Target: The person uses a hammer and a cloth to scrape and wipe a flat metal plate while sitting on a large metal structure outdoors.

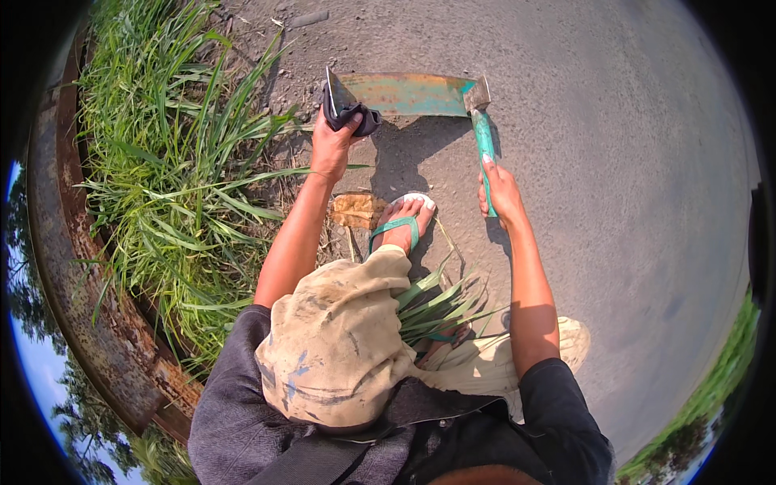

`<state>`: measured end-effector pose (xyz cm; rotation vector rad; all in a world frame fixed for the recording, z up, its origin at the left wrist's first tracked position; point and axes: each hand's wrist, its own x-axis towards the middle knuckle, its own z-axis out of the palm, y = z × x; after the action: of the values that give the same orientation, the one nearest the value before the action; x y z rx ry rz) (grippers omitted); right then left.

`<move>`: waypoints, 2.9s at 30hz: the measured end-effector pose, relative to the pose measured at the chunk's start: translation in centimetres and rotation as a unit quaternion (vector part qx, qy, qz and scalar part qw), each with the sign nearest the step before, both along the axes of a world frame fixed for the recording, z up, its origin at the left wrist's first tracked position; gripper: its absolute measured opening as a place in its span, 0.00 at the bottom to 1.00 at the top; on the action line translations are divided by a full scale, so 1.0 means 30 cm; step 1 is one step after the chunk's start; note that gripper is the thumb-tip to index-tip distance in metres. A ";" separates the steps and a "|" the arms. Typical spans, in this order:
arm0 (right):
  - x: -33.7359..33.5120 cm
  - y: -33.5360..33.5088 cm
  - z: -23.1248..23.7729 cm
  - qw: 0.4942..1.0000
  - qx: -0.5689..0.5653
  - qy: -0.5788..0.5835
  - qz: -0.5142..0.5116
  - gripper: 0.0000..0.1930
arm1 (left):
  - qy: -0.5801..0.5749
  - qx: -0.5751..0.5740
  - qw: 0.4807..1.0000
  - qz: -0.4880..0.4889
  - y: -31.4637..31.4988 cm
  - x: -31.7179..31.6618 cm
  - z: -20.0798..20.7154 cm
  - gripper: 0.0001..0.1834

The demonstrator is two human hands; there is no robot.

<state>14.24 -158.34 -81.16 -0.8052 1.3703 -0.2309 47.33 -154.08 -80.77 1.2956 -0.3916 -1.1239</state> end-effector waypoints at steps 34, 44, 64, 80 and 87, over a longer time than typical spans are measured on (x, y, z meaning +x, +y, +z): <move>0.052 0.113 -0.016 0.988 -0.118 0.072 -0.070 0.23 | -0.366 0.077 0.923 0.089 -0.066 0.020 -0.108 0.15; -0.400 0.060 -0.025 0.963 -0.110 0.202 -0.142 0.22 | -0.655 -0.370 0.572 -0.329 -0.021 -0.376 0.305 0.22; -0.471 0.045 0.027 0.969 -0.074 0.212 -0.106 0.23 | -0.612 -0.313 0.607 -0.398 0.182 -0.253 0.150 0.26; -0.257 0.213 -0.047 0.994 -0.076 -0.046 -0.062 0.24 | -0.575 -0.219 0.723 -0.315 0.248 -0.151 0.071 0.33; -0.252 0.240 -0.068 0.991 -0.074 -0.078 -0.074 0.24 | -0.557 -0.203 0.736 -0.326 0.256 -0.147 0.067 0.34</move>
<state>6.69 -151.13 -83.18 -0.7907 1.2767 -0.5058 42.93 -146.39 -78.76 1.3269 -2.0058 -0.5737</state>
